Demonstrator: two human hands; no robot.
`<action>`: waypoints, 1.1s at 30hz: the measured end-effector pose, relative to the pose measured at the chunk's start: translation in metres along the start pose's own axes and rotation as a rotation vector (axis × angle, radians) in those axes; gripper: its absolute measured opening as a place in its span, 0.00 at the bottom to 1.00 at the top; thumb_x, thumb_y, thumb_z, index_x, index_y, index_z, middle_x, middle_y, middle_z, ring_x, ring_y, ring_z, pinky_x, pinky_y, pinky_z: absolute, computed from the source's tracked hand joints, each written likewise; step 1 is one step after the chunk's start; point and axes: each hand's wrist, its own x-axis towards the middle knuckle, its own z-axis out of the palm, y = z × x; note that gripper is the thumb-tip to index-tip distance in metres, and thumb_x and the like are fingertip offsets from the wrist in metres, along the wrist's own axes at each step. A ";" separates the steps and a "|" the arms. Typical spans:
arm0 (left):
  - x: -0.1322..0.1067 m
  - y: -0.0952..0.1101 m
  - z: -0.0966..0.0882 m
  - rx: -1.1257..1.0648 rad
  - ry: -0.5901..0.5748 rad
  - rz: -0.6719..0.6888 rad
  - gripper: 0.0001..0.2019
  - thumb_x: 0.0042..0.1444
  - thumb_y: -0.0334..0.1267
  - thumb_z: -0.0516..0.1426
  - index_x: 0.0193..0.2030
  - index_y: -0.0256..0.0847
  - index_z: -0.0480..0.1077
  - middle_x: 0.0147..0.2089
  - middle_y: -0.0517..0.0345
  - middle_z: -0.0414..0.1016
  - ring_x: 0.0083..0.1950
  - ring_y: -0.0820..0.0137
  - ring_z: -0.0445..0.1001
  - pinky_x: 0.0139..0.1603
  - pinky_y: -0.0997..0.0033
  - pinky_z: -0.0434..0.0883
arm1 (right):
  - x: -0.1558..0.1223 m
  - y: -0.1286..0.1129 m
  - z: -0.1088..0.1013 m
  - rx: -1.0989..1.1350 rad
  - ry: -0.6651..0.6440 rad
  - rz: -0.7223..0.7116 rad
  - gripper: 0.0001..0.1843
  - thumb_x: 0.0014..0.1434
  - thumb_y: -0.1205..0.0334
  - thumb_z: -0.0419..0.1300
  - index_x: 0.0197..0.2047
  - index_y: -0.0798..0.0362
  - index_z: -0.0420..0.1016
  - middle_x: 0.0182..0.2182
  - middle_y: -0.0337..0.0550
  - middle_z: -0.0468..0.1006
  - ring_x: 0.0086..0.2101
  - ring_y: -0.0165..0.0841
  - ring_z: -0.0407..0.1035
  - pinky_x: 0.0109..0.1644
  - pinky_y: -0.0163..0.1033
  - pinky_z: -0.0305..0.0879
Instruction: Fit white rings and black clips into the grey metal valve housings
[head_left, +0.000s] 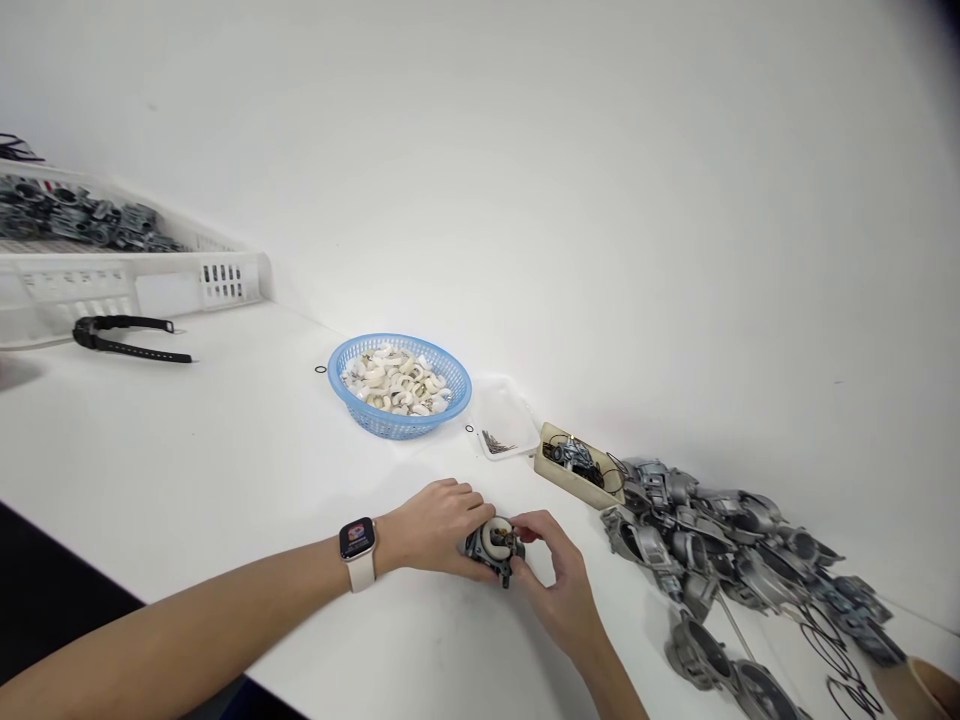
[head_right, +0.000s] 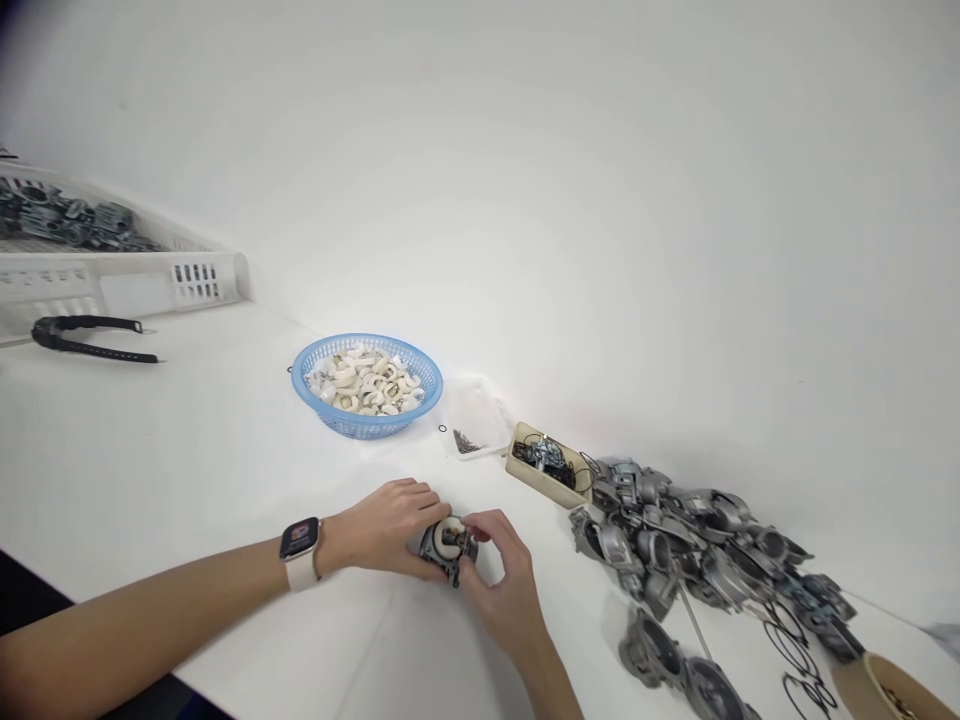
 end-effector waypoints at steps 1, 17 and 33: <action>0.000 0.000 0.000 -0.003 -0.001 0.000 0.29 0.54 0.70 0.57 0.41 0.42 0.68 0.34 0.58 0.75 0.35 0.64 0.75 0.36 0.64 0.64 | 0.000 0.001 0.000 0.001 -0.005 0.000 0.19 0.54 0.72 0.56 0.48 0.49 0.72 0.37 0.42 0.75 0.38 0.36 0.69 0.43 0.41 0.70; 0.000 0.000 0.000 -0.010 -0.015 -0.010 0.29 0.54 0.70 0.57 0.42 0.42 0.68 0.35 0.57 0.76 0.36 0.63 0.75 0.37 0.64 0.65 | -0.002 0.006 0.000 -0.013 -0.007 0.016 0.17 0.56 0.72 0.55 0.48 0.49 0.72 0.39 0.43 0.74 0.38 0.36 0.68 0.43 0.41 0.69; 0.000 0.001 -0.001 -0.024 0.010 0.004 0.28 0.54 0.68 0.58 0.42 0.42 0.69 0.35 0.57 0.76 0.35 0.63 0.75 0.36 0.65 0.65 | 0.000 0.000 0.001 0.004 -0.007 -0.004 0.18 0.53 0.72 0.55 0.47 0.49 0.72 0.38 0.42 0.75 0.37 0.35 0.69 0.42 0.40 0.69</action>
